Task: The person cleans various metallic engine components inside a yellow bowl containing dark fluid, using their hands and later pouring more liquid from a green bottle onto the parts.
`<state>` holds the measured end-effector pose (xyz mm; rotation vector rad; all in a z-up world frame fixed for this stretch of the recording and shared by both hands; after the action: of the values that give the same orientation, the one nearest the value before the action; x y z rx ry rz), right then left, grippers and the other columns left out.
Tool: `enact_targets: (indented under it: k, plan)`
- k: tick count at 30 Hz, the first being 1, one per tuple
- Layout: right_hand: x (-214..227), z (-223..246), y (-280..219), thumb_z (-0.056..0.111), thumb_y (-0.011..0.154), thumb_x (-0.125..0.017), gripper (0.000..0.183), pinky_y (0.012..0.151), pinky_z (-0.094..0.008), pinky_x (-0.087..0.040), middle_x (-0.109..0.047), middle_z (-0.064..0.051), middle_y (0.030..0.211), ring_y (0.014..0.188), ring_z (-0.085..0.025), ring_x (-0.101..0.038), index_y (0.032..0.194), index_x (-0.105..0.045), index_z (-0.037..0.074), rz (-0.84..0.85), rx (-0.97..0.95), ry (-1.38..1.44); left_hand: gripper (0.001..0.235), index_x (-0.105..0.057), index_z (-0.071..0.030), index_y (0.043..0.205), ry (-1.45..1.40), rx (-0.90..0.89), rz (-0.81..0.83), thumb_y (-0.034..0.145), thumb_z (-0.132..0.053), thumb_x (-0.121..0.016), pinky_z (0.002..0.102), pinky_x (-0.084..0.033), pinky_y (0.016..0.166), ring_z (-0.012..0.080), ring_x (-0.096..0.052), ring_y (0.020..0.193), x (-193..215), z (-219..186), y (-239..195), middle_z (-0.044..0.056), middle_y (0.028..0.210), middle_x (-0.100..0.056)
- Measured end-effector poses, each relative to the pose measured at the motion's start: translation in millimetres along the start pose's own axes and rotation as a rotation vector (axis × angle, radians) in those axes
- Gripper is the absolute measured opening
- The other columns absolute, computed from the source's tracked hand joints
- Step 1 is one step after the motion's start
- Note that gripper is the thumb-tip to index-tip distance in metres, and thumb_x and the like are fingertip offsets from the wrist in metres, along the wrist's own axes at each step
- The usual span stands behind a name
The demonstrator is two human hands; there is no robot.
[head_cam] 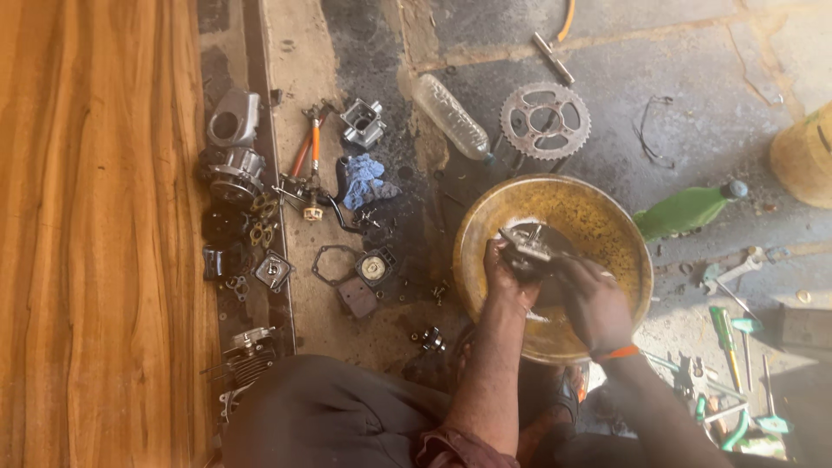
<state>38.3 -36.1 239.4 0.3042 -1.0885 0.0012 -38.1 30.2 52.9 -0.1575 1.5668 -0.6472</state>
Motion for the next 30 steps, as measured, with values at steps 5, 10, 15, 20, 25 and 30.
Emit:
enact_targets:
  k: [5,10,15,20,25,30]
  plan:
    - [-12,6,-13,0.010,0.089,-0.060,0.034,0.084,-0.041,-0.060,-0.070,-0.008,0.126,0.106,-0.031,-0.071,0.121,-0.072,0.011,0.022,0.147,0.009,0.054,-0.063,-0.008,0.107,0.204,-0.017,-0.027,0.101,-0.057,-0.040,0.035,-0.059,0.058,0.0191,-0.068,0.070,35,9,23,0.007,0.087,-0.068]
    - [-5,-4,7,0.007,0.091,-0.060,0.030,0.090,-0.040,-0.058,-0.071,-0.006,0.128,0.115,-0.028,-0.068,0.118,-0.073,0.010,0.018,0.164,-0.004,0.036,-0.062,-0.010,0.120,0.218,-0.049,-0.206,0.102,-0.041,-0.055,0.036,-0.059,0.062,0.0227,-0.068,0.080,28,23,21,0.009,0.094,-0.067]
    - [-13,-31,-13,0.008,0.096,-0.059,0.030,0.092,-0.041,-0.055,-0.069,-0.011,0.128,0.115,-0.031,-0.066,0.124,-0.071,0.006,-0.070,0.035,-0.014,0.040,-0.056,-0.010,0.129,0.382,-0.108,-0.369,0.097,-0.033,-0.065,0.036,-0.062,0.068,0.0188,-0.073,0.090,13,16,-5,0.008,0.106,-0.070]
    - [-38,-71,-11,0.008,0.092,-0.059,0.027,0.093,-0.041,-0.056,-0.071,-0.009,0.124,0.114,-0.031,-0.067,0.115,-0.074,0.011,0.019,0.107,-0.010,0.044,-0.055,-0.015,0.127,0.444,-0.111,-0.400,0.089,-0.030,-0.070,0.040,-0.056,0.067,0.0201,-0.071,0.087,2,20,1,0.006,0.109,-0.070]
    - [-42,-78,-16,0.007,0.097,-0.061,0.029,0.096,-0.042,-0.054,-0.067,-0.013,0.126,0.115,-0.033,-0.065,0.124,-0.070,0.005,-0.142,0.022,0.182,0.055,-0.059,-0.010,0.132,0.374,0.033,-0.410,0.094,-0.047,-0.075,0.044,-0.061,0.079,0.0229,-0.070,0.099,53,49,37,0.010,0.114,-0.071]
    - [-39,-87,2,0.007,0.088,-0.064,0.027,0.091,-0.042,-0.055,-0.070,-0.010,0.122,0.112,-0.033,-0.066,0.112,-0.075,0.011,0.100,0.231,0.145,0.068,-0.061,-0.016,0.134,0.401,0.220,-0.356,0.086,-0.065,-0.057,0.055,-0.056,0.077,0.0275,-0.067,0.098,70,40,54,0.013,0.117,-0.068]
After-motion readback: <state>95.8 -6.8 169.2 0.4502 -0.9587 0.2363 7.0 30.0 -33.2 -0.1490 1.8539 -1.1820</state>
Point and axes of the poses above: each hand's wrist, its own y-axis towards the middle knuckle, its own x-axis out of the back of the hand, z = x × y, the point moved 5 cm from there along y, towards the middle knuckle
